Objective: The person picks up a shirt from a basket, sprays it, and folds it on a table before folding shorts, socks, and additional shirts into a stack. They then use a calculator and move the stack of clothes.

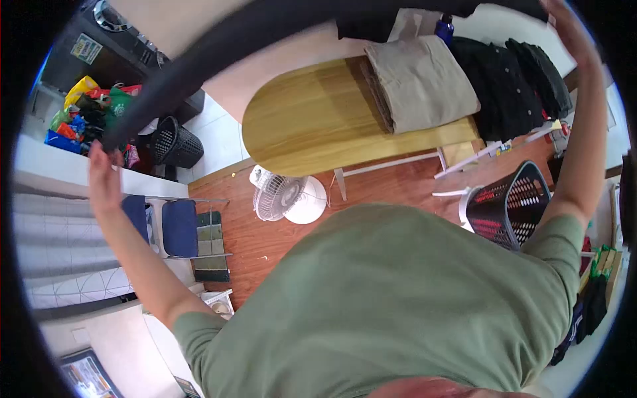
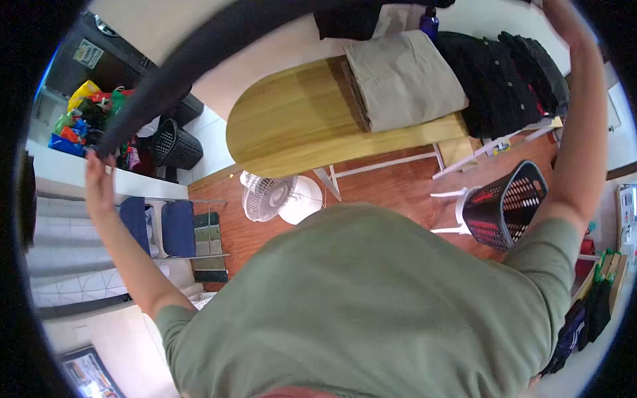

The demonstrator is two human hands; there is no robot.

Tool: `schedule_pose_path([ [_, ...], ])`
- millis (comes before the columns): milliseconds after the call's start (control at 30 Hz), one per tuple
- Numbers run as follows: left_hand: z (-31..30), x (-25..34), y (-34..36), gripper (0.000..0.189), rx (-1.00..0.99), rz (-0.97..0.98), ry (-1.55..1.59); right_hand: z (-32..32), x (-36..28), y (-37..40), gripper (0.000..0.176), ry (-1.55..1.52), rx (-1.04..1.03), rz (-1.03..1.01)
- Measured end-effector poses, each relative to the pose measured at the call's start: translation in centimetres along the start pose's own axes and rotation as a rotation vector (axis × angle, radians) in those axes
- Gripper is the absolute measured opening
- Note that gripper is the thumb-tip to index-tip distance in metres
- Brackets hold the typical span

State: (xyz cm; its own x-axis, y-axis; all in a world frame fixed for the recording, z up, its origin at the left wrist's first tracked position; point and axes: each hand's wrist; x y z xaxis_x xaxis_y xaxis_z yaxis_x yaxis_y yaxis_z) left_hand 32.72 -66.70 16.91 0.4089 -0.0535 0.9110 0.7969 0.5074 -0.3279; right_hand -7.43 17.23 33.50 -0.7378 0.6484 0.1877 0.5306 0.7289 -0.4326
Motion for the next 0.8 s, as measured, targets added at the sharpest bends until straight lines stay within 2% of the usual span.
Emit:
schedule_pose_path([
  [33, 0.1, -3.7, 3.1, 0.040, 0.026, -0.053, 0.060, 4.3, -3.1, 4.1, 0.043, -0.791, 0.087, 0.489],
  [67, -1.0, -7.7, 5.9, 0.034, -0.017, -0.071, 0.109, 6.7, -6.0, 7.3, 0.042, -0.541, -0.011, 0.529],
  [100, -1.3, -11.9, 8.7, 0.032, 0.158, -0.113, 0.060, 8.6, -8.7, 9.9, 0.040, -0.550, -0.046, 0.518],
  [167, -2.2, -18.6, 14.0, 0.028, 0.255, -0.334, -0.071, 13.8, -11.6, 15.1, 0.034, -0.687, -0.218, 0.715],
  [200, -1.6, -20.6, 15.9, 0.025, 0.174, -0.384, -0.020, 17.8, -10.9, 18.4, 0.033, -0.800, -0.232, 0.703],
  [233, -0.9, -21.6, 17.5, 0.023, 0.090, -0.437, 0.029, 19.1, -12.2, 19.4, 0.033, -0.781, -0.262, 0.763],
  [333, 1.4, -21.3, 18.2, 0.019, 0.144, -0.388, 0.163, 20.0, -12.7, 20.0, 0.025, -0.788, -0.171, 0.848],
  [400, 0.1, -21.0, 17.9, 0.019, 0.076, -0.296, 0.134, 20.1, -11.5, 20.0, 0.020, -0.832, -0.093, 0.859],
  [467, -1.1, -21.0, 18.0, 0.021, 0.006, -0.249, -0.016, 20.3, -11.4, 20.4, 0.018, -0.729, -0.181, 0.862],
  [533, 0.6, -20.5, 17.5, 0.027, -0.015, -0.514, -0.262, 21.5, -11.4, 21.0, 0.018, -0.531, -0.323, 0.790],
  [567, 3.4, -19.2, 16.7, 0.030, -0.029, -0.616, -0.399, 21.0, -12.3, 19.6, 0.020, -0.370, -0.430, 0.785],
  [600, 5.1, -18.7, 15.0, 0.034, -0.041, -0.582, -0.487, 20.5, -13.9, 17.3, 0.022, -0.265, -0.217, 0.719],
  [633, 8.0, -18.2, 12.5, 0.032, -0.134, -0.286, -0.677, 20.1, -15.8, 14.5, 0.024, -0.158, -0.012, 0.648],
  [667, 11.2, -18.1, 9.5, 0.031, -0.222, 0.015, -0.852, 19.8, -16.9, 11.2, 0.026, -0.273, 0.010, 0.702],
  [700, 14.2, -18.9, 6.1, 0.029, -0.222, -0.013, -0.786, 19.8, -17.7, 7.7, 0.028, -0.386, 0.030, 0.752],
  [733, 19.2, -19.1, 3.6, 0.027, -0.189, 0.055, -0.721, 19.9, -18.6, 4.4, 0.029, -0.620, -0.010, 0.787],
  [767, 24.7, -19.7, 1.4, 0.031, -0.211, -0.030, -0.473, 20.9, -18.9, 1.6, 0.035, -0.732, -0.046, 0.784],
  [800, 29.3, -21.5, -0.5, 0.041, -0.233, -0.049, -0.547, 23.5, -18.4, -1.0, 0.039, -0.769, -0.020, 0.766],
])
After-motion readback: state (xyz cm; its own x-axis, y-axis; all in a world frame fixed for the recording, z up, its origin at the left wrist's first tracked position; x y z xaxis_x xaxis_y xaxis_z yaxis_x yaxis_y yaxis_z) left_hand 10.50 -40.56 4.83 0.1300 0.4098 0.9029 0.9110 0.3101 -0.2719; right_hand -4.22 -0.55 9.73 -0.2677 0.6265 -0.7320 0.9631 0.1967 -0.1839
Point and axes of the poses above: each hand's wrist, its own y-axis away from the middle knuckle, its own z-axis out of the palm, x = y × z, and after that the axes turned 7 degrees about y, right-handed
